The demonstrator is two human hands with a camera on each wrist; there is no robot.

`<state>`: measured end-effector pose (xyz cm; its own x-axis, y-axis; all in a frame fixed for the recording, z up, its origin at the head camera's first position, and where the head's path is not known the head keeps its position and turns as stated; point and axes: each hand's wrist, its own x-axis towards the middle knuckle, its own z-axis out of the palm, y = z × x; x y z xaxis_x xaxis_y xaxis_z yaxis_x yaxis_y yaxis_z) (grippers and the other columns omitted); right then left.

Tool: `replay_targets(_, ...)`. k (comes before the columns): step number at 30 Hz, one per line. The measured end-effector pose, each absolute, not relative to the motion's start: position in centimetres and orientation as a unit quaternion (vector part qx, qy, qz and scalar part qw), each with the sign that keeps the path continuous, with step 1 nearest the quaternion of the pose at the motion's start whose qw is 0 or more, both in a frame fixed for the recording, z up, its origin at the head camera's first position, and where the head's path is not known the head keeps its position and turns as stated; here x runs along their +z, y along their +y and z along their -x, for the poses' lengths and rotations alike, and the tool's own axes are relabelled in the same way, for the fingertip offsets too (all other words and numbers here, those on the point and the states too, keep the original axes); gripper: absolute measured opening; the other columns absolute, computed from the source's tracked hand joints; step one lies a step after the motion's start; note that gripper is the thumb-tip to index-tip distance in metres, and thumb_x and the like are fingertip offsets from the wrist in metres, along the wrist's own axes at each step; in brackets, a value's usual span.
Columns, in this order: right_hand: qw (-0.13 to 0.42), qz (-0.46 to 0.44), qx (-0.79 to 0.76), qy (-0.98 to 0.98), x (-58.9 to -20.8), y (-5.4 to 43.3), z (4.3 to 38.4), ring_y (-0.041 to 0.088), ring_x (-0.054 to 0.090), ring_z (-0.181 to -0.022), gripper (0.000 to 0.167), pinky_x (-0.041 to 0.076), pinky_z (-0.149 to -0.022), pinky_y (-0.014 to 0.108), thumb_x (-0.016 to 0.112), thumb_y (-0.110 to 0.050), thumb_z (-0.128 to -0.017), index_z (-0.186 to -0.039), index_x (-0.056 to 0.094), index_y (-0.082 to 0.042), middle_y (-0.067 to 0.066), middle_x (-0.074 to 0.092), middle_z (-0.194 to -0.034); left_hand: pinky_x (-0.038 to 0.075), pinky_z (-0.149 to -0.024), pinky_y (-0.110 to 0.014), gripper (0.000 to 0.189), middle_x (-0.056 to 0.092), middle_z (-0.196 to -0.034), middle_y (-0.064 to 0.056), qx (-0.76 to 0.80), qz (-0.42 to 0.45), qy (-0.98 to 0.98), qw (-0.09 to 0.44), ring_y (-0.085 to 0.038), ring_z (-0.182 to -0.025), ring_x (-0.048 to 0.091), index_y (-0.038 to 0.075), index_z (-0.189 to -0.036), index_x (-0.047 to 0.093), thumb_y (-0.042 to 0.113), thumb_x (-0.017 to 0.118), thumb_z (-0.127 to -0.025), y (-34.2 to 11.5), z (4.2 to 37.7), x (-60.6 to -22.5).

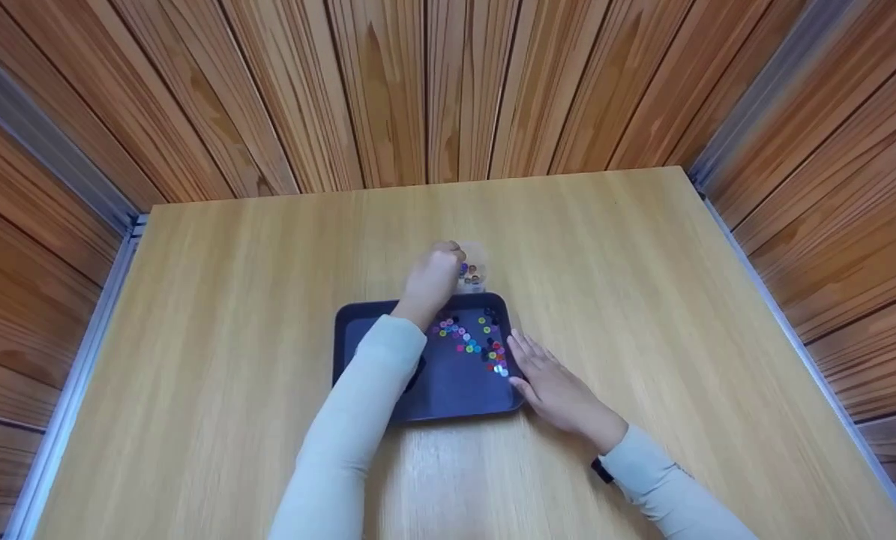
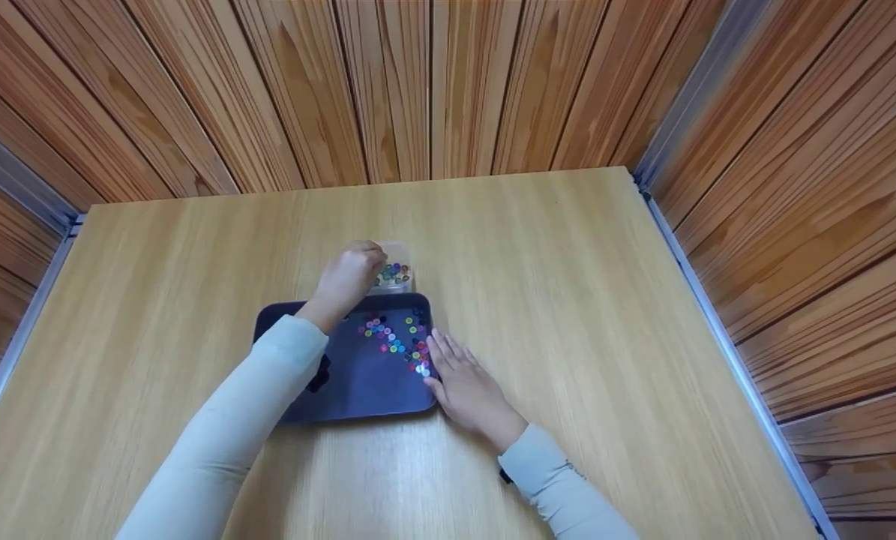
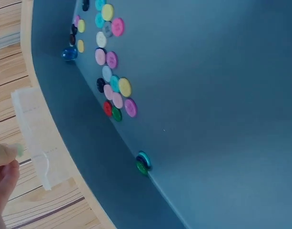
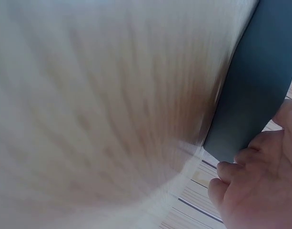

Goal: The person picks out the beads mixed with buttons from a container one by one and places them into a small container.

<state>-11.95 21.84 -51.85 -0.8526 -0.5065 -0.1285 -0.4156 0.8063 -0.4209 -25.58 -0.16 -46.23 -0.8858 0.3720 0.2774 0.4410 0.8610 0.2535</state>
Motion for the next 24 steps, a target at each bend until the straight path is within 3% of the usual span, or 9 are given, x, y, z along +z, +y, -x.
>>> replay_targets(7, 0.129, 0.244, -0.188, 0.943, -51.7, 21.7, 12.1, 0.035, 0.015, -0.154, 0.063, 0.018, -0.125, 0.05, 0.037, -0.031, -0.108, -0.158, 0.013, -0.002, 0.017, 0.013, -0.166, 0.054, -0.099, -0.032, 0.021, 0.073, -0.118, -0.009, -0.346, 0.091, -0.933, 0.037, -0.021, -0.114, 0.067, 0.006, -0.114, 0.073, 0.008, 0.063, -0.097, -0.3, 24.9, -45.8)
replay_targets(16, 0.126, 0.243, -0.195, 0.942, -51.7, 22.1, 12.2, 0.036, 0.015, -0.154, 0.063, 0.018, -0.124, 0.052, 0.04, -0.03, -0.107, -0.157, 0.014, -0.001, 0.018, 0.014, -0.166, 0.059, -0.086, -0.03, 0.016, 0.076, -0.107, -0.008, -0.489, 0.033, -0.871, 0.02, -0.019, -0.096, 0.071, 0.005, -0.107, 0.076, 0.011, 0.068, -0.094, 0.7, 22.9, -46.7)
replay_targets(24, 0.128, 0.242, -0.197, 0.941, -51.8, 22.0, 12.0, 0.035, 0.014, -0.154, 0.063, 0.017, -0.124, 0.051, 0.039, -0.031, -0.108, -0.157, 0.013, -0.001, 0.018, 0.013, -0.166, 0.058, -0.088, -0.031, 0.015, 0.076, -0.108, -0.008, -0.525, 0.015, -0.851, 0.017, -0.02, -0.099, 0.071, 0.006, -0.105, 0.077, 0.011, 0.07, -0.092, 1.7, 21.7, -48.6)
